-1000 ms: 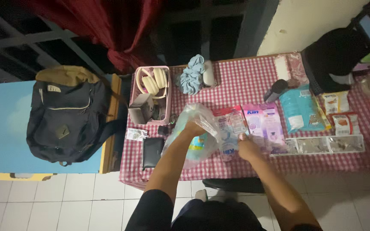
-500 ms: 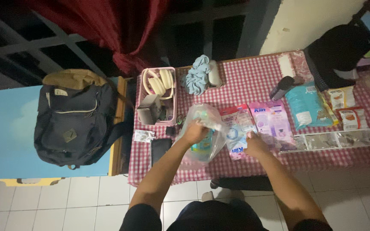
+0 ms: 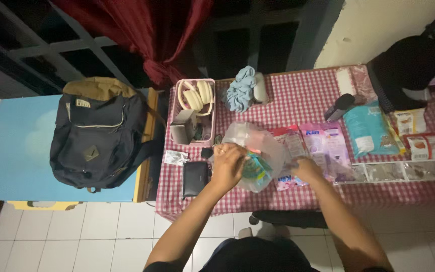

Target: The person organizes various hygiene and household products by hand, placing items such as soap, shampoo, and snacks in rows on a table and into a plastic bag.

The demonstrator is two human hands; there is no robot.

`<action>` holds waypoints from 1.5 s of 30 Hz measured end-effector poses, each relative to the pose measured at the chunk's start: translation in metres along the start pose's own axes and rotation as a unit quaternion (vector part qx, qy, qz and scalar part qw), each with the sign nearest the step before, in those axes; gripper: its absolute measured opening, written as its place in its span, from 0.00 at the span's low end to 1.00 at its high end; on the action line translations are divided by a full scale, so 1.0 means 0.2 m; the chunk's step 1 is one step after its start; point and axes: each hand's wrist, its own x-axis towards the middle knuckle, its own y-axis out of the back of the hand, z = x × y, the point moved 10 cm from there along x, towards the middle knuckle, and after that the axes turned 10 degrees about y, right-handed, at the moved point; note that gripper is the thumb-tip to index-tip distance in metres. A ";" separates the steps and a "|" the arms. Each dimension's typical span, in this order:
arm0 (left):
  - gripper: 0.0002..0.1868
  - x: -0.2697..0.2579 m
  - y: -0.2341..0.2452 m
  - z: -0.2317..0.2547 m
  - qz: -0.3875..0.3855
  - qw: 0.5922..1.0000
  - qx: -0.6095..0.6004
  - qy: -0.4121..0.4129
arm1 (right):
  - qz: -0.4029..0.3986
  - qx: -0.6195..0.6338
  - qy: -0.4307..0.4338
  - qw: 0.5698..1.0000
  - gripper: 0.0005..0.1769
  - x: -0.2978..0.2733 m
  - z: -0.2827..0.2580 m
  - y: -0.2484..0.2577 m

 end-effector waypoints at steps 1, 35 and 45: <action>0.10 0.04 0.02 0.05 0.003 1.000 -0.001 -0.009 | 0.009 0.060 -0.021 0.998 0.29 -0.03 -0.05 0.04; 0.35 -0.03 -1.29 -0.14 -0.207 0.754 -0.452 0.428 | -0.010 0.568 0.056 0.821 0.27 -0.20 -0.01 0.44; 0.18 -0.38 -1.64 -0.49 -0.045 0.675 -0.517 0.525 | -0.076 0.715 -0.122 0.684 0.26 -0.34 0.19 -0.04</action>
